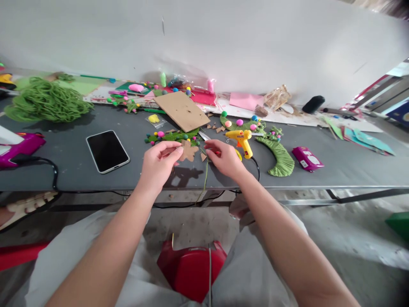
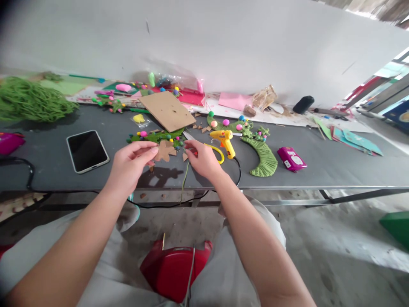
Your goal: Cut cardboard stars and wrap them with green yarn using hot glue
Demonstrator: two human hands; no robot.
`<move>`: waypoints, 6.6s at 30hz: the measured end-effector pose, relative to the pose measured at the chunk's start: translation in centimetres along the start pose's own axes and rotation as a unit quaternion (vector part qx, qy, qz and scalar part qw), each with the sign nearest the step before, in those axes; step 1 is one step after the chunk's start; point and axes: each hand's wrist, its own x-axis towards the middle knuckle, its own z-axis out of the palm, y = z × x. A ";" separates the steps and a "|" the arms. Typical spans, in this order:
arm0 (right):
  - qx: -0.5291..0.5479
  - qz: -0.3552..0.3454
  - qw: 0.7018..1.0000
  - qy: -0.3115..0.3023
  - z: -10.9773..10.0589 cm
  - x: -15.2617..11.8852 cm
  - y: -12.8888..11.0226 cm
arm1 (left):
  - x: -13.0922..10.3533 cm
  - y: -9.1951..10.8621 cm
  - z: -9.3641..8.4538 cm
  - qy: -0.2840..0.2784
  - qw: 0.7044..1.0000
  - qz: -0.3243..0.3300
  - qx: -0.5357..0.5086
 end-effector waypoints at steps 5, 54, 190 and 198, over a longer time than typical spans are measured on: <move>-0.058 0.025 0.998 0.015 -1.3 -0.4 -0.8 | -0.1 -0.3 -0.1 0.002 1.000 0.009 0.015; 0.141 0.129 0.978 0.078 -0.3 1.0 0.5 | -0.2 -1.4 1.3 -0.060 0.998 0.007 -0.004; 0.205 0.025 0.975 -0.077 2.3 -2.1 -3.1 | -0.3 0.2 3.0 0.073 0.953 -0.112 -0.273; 0.212 0.024 0.971 -0.106 3.7 -2.6 -3.6 | -0.4 0.2 2.8 0.051 0.952 -0.117 -0.277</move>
